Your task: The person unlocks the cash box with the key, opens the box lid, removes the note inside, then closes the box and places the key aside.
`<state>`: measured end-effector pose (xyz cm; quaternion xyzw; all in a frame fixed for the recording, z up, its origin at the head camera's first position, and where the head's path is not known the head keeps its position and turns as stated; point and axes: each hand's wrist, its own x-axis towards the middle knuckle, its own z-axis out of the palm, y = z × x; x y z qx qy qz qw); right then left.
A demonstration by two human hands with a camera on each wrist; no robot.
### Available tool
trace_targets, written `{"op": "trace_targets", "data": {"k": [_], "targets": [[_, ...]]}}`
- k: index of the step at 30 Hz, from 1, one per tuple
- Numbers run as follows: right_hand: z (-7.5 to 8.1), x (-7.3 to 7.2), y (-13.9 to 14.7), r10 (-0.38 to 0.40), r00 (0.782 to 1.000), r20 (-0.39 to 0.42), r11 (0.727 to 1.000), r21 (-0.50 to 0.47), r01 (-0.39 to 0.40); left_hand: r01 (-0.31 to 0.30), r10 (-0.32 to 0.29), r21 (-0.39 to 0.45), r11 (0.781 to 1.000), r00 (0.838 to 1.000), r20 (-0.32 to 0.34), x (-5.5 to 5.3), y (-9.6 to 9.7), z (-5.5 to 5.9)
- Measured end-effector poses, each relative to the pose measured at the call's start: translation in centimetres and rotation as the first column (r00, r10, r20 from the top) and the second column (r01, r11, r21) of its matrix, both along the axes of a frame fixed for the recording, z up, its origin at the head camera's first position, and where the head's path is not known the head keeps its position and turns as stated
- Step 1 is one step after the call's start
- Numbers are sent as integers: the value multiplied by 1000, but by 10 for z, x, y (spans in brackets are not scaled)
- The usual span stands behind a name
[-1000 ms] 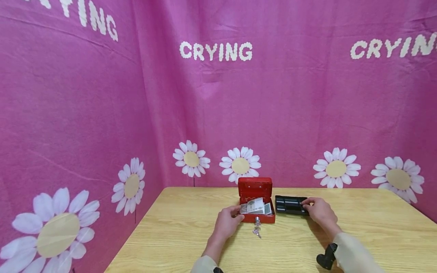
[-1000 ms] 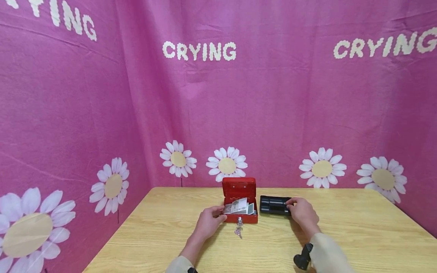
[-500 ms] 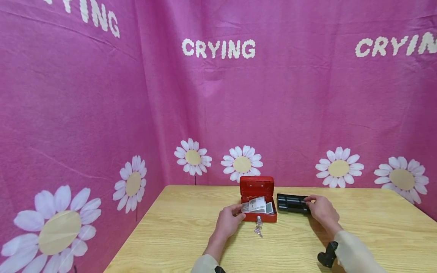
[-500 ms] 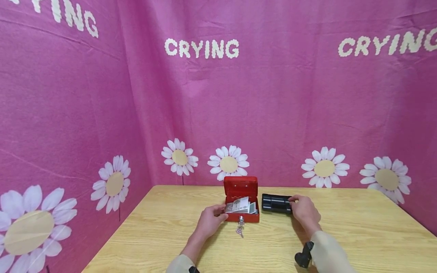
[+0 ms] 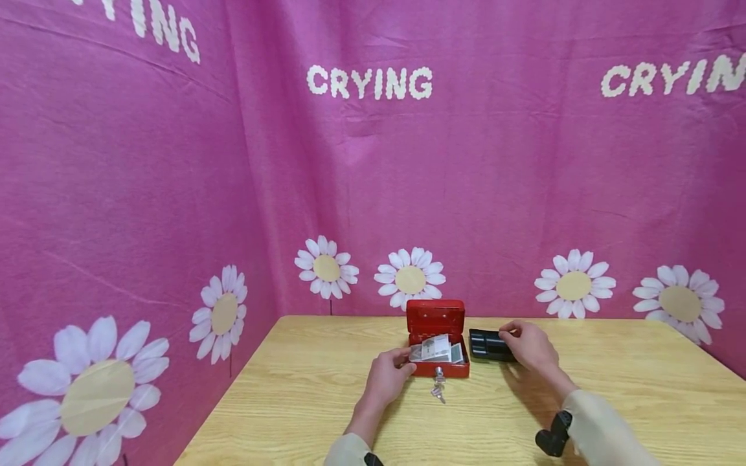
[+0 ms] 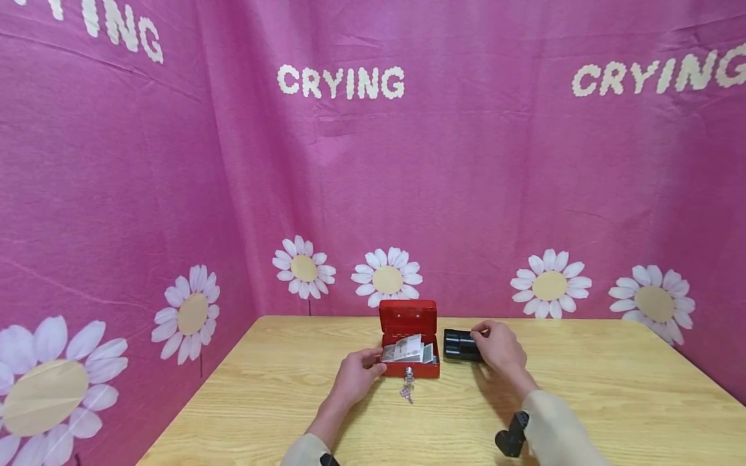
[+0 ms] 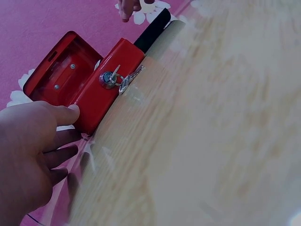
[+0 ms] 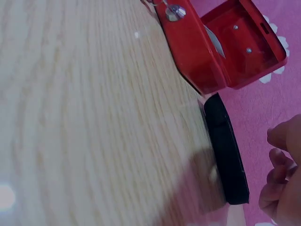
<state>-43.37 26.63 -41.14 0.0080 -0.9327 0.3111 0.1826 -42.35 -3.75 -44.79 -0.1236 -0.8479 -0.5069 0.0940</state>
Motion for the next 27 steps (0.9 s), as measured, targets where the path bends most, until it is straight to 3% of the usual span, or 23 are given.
{"op": "trace_targets", "data": {"k": [22,27], "targets": [[4,8,-32,78,996,-51,995,-59,-81,10,-11,-9,1000,999,-50,-1,0,1],[3,9,-39,95,995,-40,993,-65,-98,12,-12,-4,1000,1000,-27,-1,0,2]]}}
